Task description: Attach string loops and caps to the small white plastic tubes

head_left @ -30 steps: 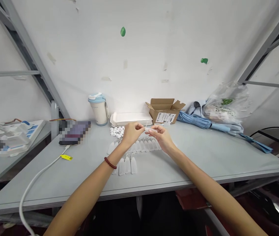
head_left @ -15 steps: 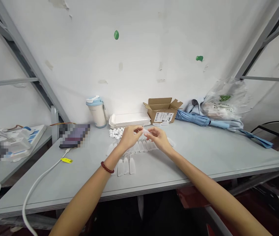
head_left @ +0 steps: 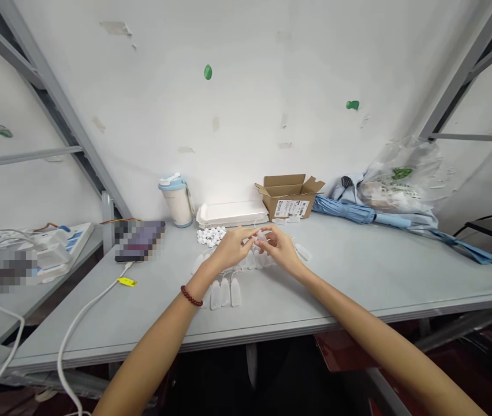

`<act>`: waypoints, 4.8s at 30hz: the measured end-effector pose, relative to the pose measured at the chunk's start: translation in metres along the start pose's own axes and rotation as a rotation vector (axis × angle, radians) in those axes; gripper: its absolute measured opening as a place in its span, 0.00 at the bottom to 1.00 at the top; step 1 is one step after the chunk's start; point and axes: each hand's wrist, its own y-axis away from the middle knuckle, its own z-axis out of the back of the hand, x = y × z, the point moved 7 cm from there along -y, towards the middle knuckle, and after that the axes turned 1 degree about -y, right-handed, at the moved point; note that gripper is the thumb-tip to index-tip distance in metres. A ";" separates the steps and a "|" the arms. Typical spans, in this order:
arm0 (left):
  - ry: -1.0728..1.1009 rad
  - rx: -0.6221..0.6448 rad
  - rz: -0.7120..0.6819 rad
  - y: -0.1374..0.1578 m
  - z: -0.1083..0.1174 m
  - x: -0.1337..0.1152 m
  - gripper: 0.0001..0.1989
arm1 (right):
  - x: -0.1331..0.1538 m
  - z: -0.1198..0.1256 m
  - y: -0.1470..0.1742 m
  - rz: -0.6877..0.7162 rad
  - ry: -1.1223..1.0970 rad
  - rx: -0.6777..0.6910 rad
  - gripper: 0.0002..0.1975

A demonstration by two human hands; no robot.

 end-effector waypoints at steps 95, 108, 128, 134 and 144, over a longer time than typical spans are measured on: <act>-0.113 0.358 0.050 0.084 0.012 -0.013 0.25 | 0.006 -0.044 0.043 -0.278 -0.050 1.032 0.15; -0.431 0.299 0.067 -0.015 -0.018 0.089 0.18 | -0.032 0.087 -0.050 0.048 0.660 -0.080 0.06; -0.451 0.248 0.088 -0.036 -0.020 0.096 0.24 | -0.083 0.078 -0.084 0.025 0.899 0.135 0.16; -0.433 0.154 0.112 -0.031 -0.004 0.096 0.26 | -0.079 0.068 -0.079 0.013 0.946 0.223 0.16; -0.453 0.113 0.129 -0.028 0.000 0.091 0.24 | -0.061 0.082 -0.082 0.077 0.785 0.030 0.11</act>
